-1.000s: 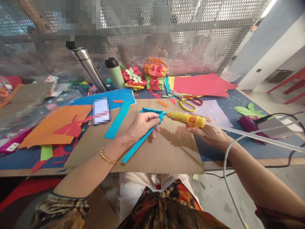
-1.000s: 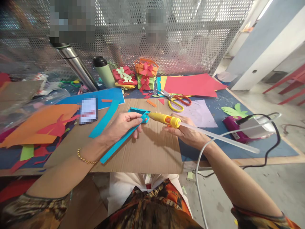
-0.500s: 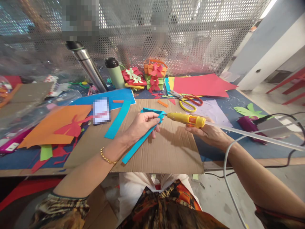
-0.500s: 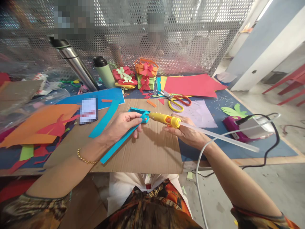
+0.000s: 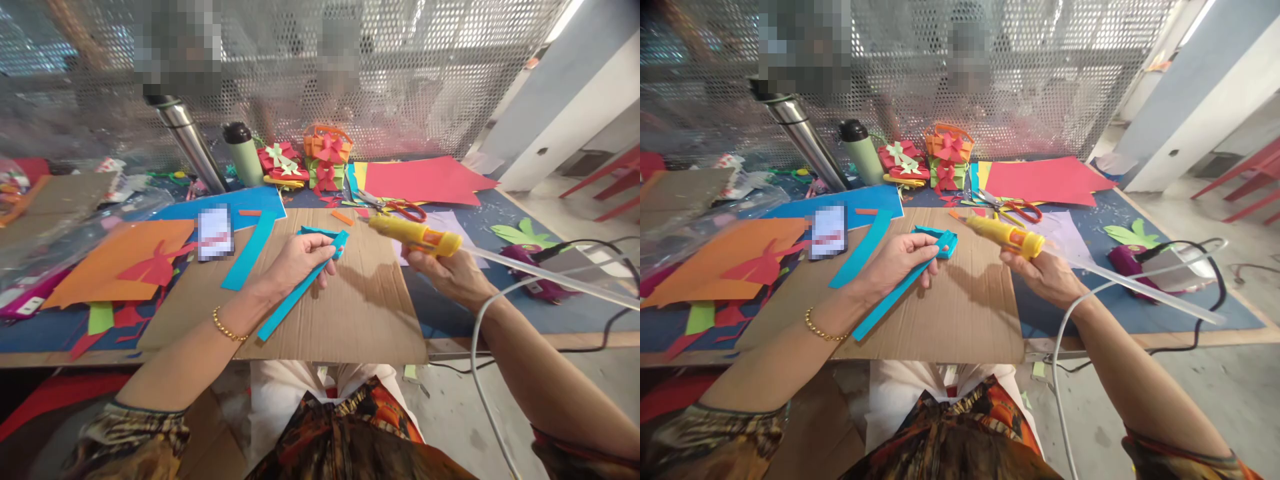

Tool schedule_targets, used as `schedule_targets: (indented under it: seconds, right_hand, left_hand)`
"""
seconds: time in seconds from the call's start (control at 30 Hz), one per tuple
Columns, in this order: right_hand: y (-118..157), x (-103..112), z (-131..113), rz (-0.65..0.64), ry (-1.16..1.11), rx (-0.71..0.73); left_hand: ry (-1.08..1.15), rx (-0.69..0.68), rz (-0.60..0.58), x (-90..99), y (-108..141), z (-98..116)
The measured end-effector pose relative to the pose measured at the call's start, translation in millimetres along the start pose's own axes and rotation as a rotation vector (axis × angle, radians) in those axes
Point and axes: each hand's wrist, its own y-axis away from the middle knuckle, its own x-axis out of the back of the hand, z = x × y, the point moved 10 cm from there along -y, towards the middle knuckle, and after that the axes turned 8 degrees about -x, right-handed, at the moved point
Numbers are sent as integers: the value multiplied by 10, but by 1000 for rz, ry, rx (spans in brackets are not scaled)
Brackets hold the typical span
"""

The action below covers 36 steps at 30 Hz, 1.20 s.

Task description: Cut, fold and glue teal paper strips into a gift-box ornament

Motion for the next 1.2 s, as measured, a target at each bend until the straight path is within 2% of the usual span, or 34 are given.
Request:
schedule_targets:
  seconds: [0.1,0.23,0.37,0.47,0.57,0.6,0.67,0.73,0.8,0.9,0.97,1.03,1.2]
  right_hand:
    - [-6,227,97,64,46,-24]
    - [-3,459,324,113,329,-33]
    - [8,389,900,-23,692,-191]
    - [0,357,1249,-70,656,-252]
    - [-19,378,1366,-100,586,-271]
    - [-26,415,1325,-80,598,-273]
    - [-44,473,1074,-4,632,-239]
    - [-64,475,544,139,608,-79]
    - [-83,335,-14,186,447,81]
    - [-193,28,-580,133,193,183]
    - [-282,-121,-787,135,137,235]
    - [-345,-195,-882,186,130,293]
    - [-355,-413,-907,262,238,407]
  left_hand:
    - [12,16,9,5,-9,-18]
    - [40,28,37,19,-17,-46]
    - [111,16,70,33,-26,-47]
    - [189,6,104,64,-41,-63]
    - [207,-63,162,146,-72,-50]
    - [205,-85,189,180,-81,-48]
    - [199,-112,241,240,-92,-52]
    - [199,-116,265,260,-97,-58]
    - [205,-113,245,226,-97,-48]
    - [207,-124,193,151,-86,10]
    - [221,-130,178,130,-83,48]
    - [253,-112,165,120,-95,54]
    - [279,-115,175,169,-142,42]
